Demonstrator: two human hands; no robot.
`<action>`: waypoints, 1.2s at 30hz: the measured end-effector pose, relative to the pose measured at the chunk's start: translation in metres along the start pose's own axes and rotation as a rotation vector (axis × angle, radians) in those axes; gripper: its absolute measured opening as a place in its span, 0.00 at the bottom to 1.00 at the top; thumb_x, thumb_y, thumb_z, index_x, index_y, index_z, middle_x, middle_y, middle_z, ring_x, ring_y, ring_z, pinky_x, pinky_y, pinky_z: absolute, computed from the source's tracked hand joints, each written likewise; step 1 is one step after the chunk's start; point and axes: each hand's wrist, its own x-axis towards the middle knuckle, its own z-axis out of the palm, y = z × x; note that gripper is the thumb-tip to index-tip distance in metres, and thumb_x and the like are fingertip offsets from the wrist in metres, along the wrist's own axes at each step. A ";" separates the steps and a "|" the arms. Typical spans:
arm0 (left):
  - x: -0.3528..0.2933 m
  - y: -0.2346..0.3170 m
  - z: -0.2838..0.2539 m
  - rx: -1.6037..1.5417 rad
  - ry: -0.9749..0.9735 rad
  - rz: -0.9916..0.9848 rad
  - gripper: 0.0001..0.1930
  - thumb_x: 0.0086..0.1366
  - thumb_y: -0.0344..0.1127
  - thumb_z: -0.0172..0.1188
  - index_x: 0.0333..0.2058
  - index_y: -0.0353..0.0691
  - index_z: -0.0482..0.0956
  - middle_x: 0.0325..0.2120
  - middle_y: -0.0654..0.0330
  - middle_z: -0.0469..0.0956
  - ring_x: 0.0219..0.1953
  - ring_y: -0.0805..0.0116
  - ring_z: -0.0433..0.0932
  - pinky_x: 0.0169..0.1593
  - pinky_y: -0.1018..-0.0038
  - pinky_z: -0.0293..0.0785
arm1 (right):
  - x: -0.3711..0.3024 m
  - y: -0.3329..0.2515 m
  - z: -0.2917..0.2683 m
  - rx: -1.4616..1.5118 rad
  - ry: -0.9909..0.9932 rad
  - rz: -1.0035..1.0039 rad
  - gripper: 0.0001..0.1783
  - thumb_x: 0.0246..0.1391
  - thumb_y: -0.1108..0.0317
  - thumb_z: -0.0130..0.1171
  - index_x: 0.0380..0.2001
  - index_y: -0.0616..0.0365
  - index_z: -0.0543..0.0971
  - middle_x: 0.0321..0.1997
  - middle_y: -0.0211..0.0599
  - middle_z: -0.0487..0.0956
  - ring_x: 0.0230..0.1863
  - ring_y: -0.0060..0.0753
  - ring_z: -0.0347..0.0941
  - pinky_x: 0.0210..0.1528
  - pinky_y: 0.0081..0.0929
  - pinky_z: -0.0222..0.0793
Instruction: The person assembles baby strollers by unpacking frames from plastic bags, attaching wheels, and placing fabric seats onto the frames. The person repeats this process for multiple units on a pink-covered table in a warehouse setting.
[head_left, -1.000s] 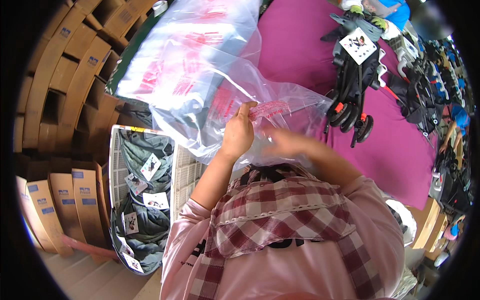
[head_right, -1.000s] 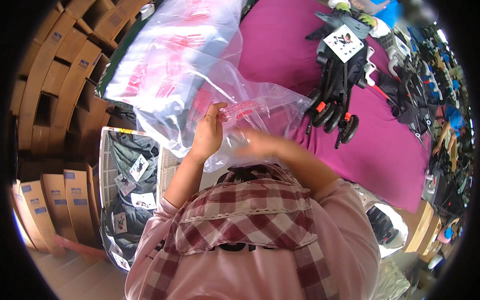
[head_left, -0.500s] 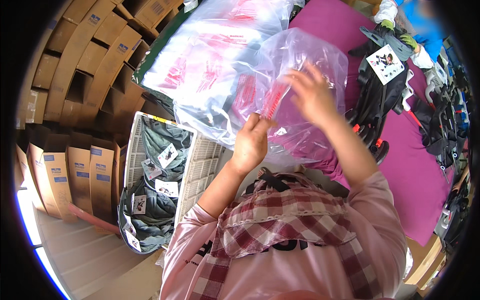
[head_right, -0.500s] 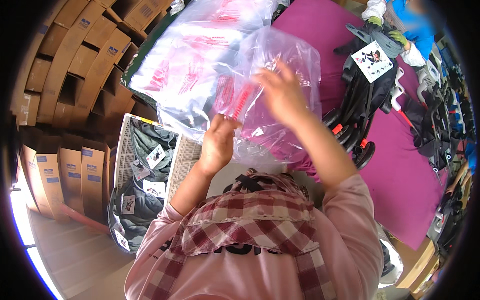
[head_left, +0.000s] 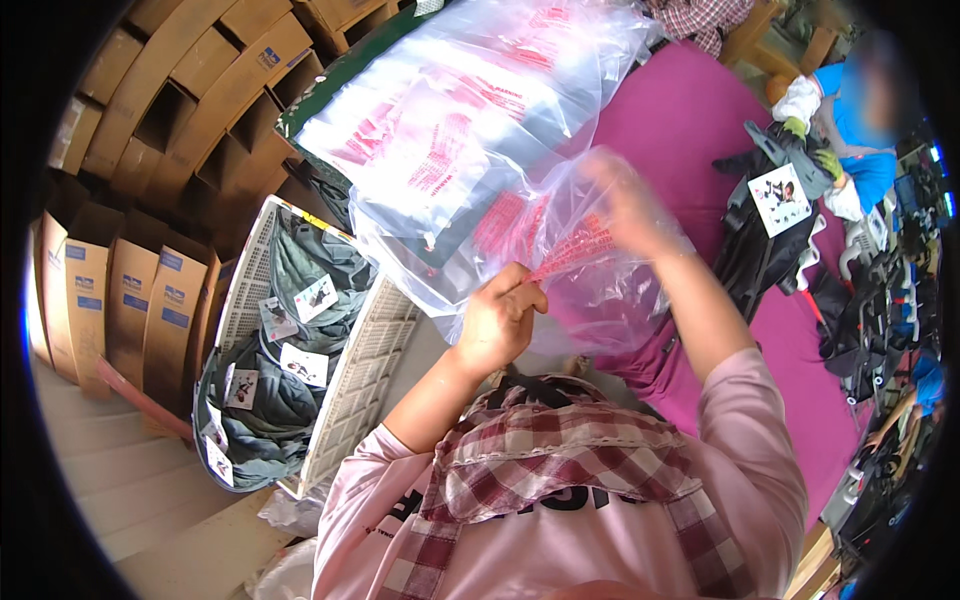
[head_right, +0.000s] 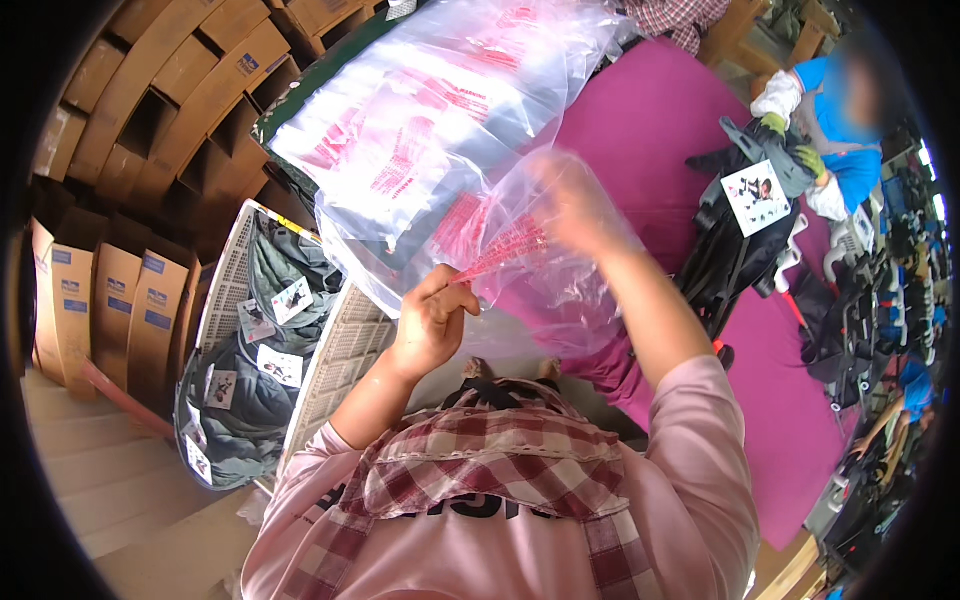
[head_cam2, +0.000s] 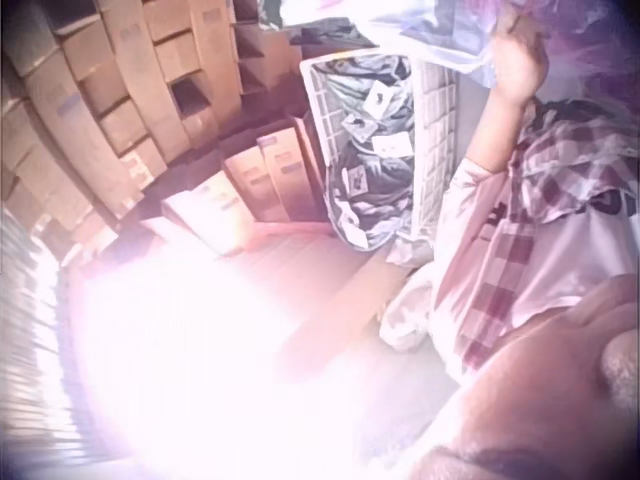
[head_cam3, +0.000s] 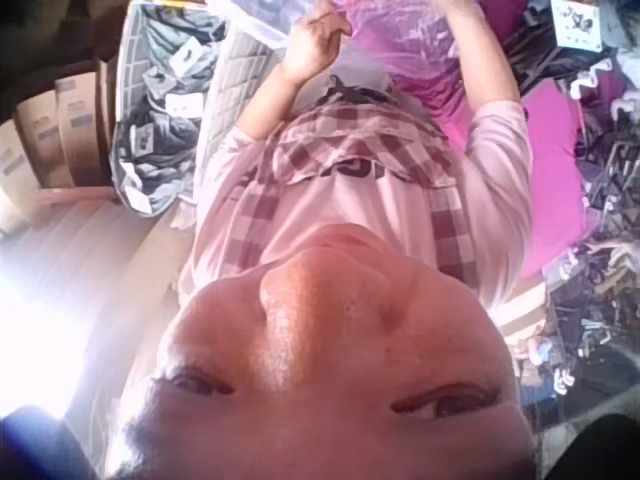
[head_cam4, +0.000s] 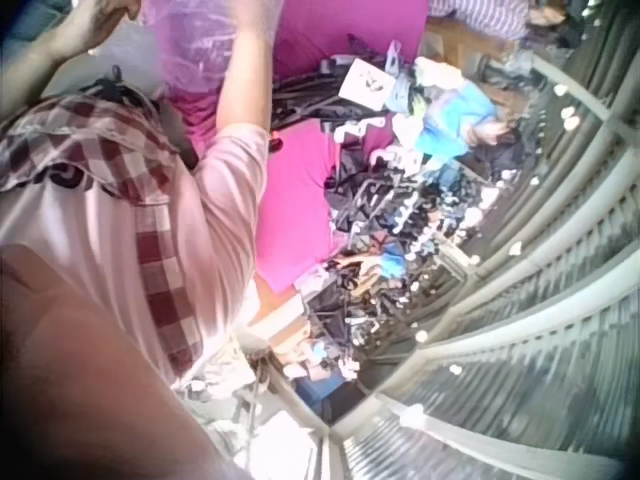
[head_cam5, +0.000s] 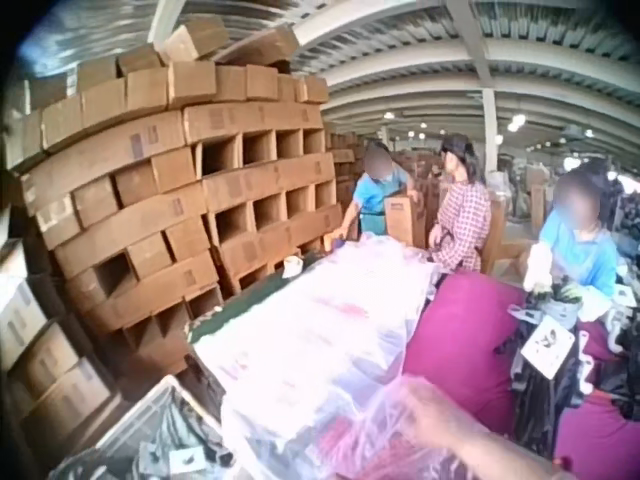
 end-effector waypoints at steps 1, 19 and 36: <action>-0.001 -0.002 -0.006 0.002 0.028 -0.002 0.14 0.49 0.12 0.51 0.26 0.40 0.77 0.28 0.56 0.73 0.26 0.55 0.75 0.29 0.66 0.72 | 0.016 -0.003 -0.028 -0.197 0.166 0.143 0.27 0.50 0.71 0.62 0.56 0.56 0.73 0.60 0.50 0.72 0.62 0.52 0.67 0.63 0.40 0.64; 0.011 0.003 -0.036 -0.211 0.184 0.105 0.13 0.49 0.13 0.52 0.28 0.38 0.80 0.26 0.54 0.73 0.26 0.54 0.76 0.30 0.64 0.73 | -0.019 -0.207 -0.040 -0.384 0.186 -0.795 0.31 0.54 0.76 0.53 0.59 0.32 0.72 0.71 0.30 0.63 0.28 0.23 0.77 0.25 0.21 0.75; -0.183 -0.156 -0.075 0.247 0.129 -0.436 0.19 0.53 0.19 0.47 0.40 0.37 0.84 0.35 0.46 0.81 0.42 0.49 0.80 0.49 0.60 0.74 | 0.077 -0.060 0.073 -0.562 -0.728 0.353 0.18 0.58 0.59 0.53 0.45 0.57 0.82 0.50 0.50 0.79 0.51 0.47 0.76 0.54 0.40 0.72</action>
